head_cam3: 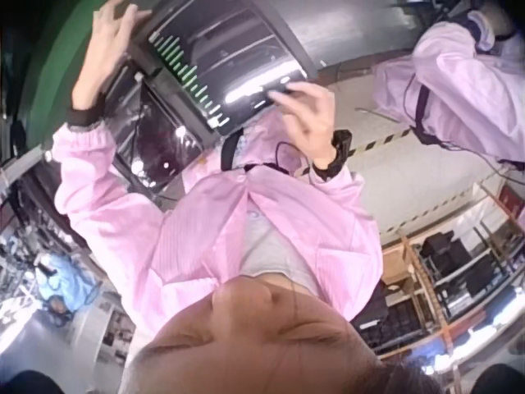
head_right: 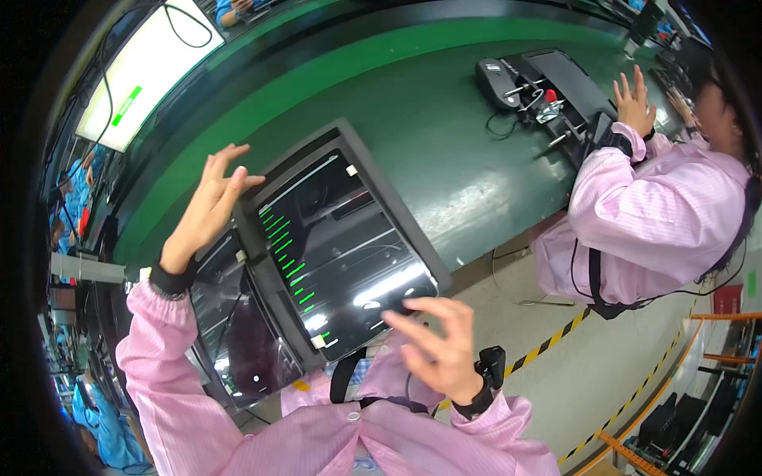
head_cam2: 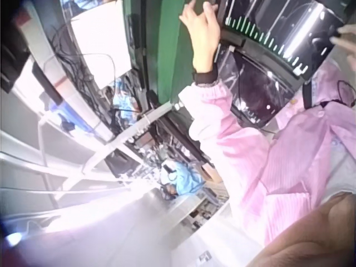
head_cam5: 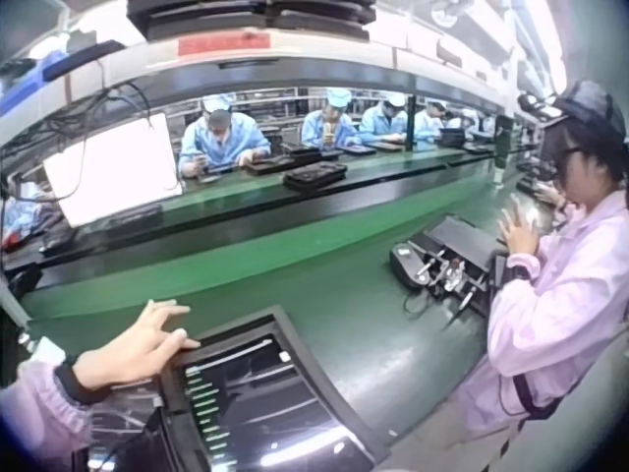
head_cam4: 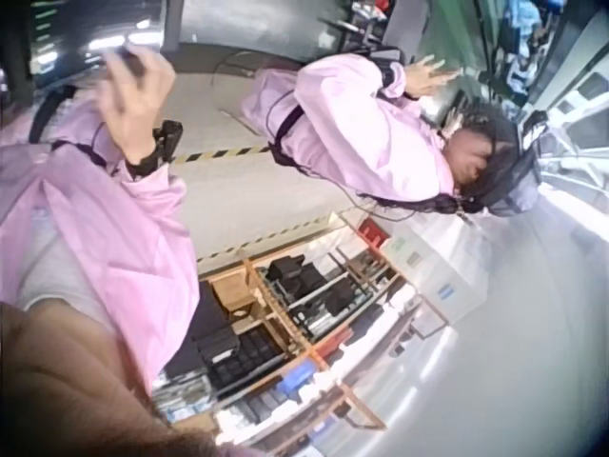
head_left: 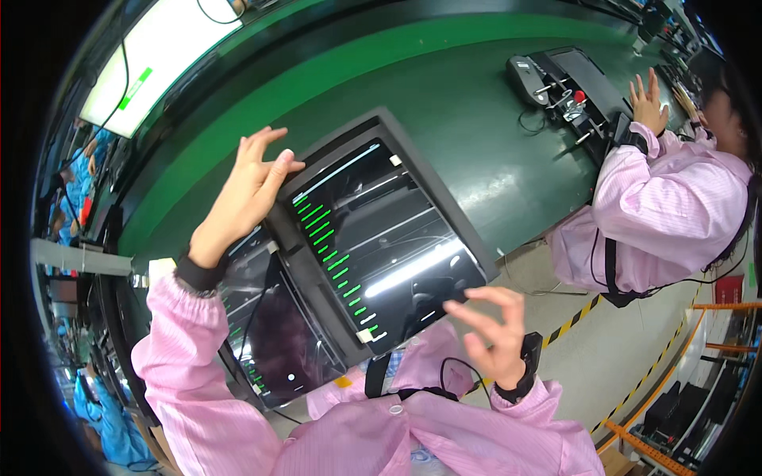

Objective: Testing the functionality of tablet-like electronic devices on an assembly line.

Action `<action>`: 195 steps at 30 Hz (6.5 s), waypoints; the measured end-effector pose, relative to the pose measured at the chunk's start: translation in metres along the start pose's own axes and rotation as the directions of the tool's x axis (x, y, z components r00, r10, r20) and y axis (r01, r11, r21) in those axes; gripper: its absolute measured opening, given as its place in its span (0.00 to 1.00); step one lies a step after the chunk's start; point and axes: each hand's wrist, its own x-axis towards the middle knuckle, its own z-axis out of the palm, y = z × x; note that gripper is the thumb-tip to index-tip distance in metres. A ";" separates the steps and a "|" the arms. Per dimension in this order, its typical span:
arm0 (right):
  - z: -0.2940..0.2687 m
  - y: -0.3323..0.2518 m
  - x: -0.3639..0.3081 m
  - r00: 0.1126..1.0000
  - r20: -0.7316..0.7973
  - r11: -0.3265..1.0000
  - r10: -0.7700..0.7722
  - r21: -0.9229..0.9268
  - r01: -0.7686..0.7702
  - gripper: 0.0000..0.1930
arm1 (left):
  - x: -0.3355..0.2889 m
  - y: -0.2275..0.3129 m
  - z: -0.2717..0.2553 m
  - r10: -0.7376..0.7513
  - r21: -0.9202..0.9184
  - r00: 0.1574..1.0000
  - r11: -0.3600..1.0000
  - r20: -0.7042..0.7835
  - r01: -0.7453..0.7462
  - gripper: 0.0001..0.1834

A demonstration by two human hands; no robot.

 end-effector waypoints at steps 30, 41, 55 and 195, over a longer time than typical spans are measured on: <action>0.026 0.069 0.069 0.876 0.191 0.775 0.444 0.408 -0.482 0.38 | -0.245 -0.130 0.043 -0.805 -0.827 0.197 0.524 -0.559 -0.204 0.19; 0.014 0.082 0.100 0.915 0.264 0.856 0.304 0.346 -0.384 0.31 | -0.262 -0.129 0.011 -0.503 -0.488 0.065 0.857 -0.862 0.169 0.16; 0.074 0.023 0.225 0.738 0.513 0.865 -0.439 0.018 0.502 0.15 | -0.193 -0.074 -0.018 -0.219 0.110 0.857 0.947 -0.466 0.302 0.17; -0.023 -0.025 0.104 0.688 0.686 0.971 -0.236 0.138 0.196 0.12 | -0.177 -0.108 0.044 -0.179 -0.078 0.831 0.984 -0.527 0.162 0.16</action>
